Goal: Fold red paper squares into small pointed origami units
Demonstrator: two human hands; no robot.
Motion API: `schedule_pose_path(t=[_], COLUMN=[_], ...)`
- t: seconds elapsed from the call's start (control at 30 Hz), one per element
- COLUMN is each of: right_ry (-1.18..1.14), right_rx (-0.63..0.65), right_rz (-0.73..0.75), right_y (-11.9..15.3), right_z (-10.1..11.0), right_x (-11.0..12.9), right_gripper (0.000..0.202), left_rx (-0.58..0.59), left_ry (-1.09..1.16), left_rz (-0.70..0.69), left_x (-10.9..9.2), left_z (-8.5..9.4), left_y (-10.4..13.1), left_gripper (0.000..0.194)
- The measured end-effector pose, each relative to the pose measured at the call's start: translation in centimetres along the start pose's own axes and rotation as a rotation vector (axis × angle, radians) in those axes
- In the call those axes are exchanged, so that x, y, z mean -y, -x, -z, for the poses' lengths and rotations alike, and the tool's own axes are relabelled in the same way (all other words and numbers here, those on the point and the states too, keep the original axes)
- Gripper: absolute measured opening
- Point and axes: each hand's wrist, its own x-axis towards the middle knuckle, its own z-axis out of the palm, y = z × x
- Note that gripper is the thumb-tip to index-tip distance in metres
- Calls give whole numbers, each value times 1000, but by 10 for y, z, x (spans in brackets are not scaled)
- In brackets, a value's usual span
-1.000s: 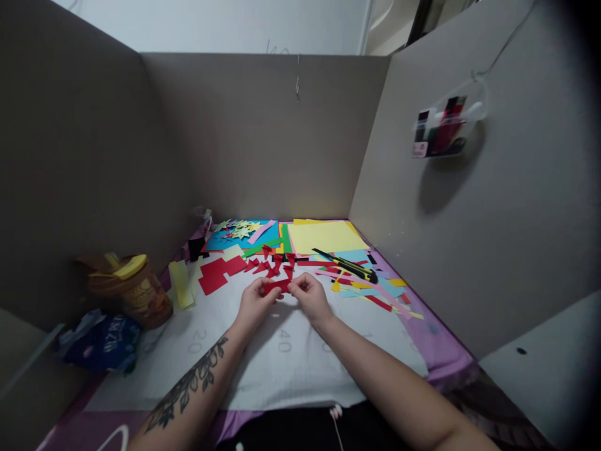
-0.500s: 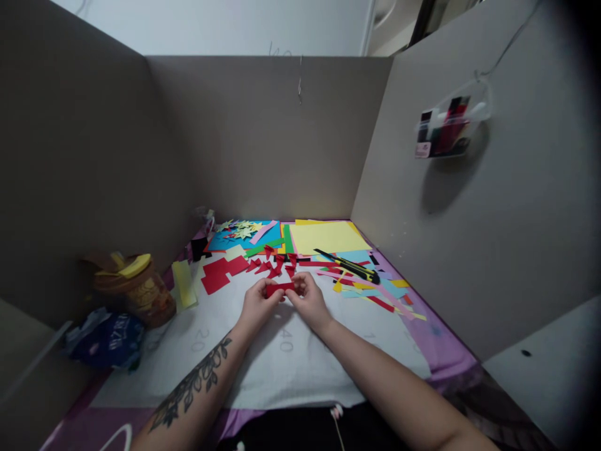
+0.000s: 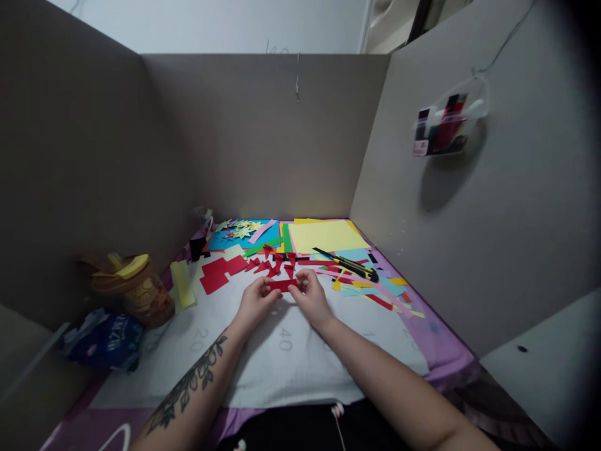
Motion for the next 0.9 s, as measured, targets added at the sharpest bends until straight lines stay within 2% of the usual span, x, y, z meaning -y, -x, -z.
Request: schedule_pose_path(t=[0.2,0.43,0.73,0.9], right_ry=[9,-189,11,-53], right_rx=[-11,125,82,141], right_rz=[-8,-52,-48,-82], right_y=[-1,1,3,2], right_z=[2,-6,-4,-4], right_x=[2,8,8,9], right_gripper=[28,58,52,53], left_rx=[-31,-53,-81,-70], left_ry=[-33,-48,-246,-244], left_rz=[-22,-107,-223,-224], left_x=[1,6,11,8], left_z=[6,1,-2,0], left_y=[-2,-2,3,2], left_gripper=[25,24,16,18])
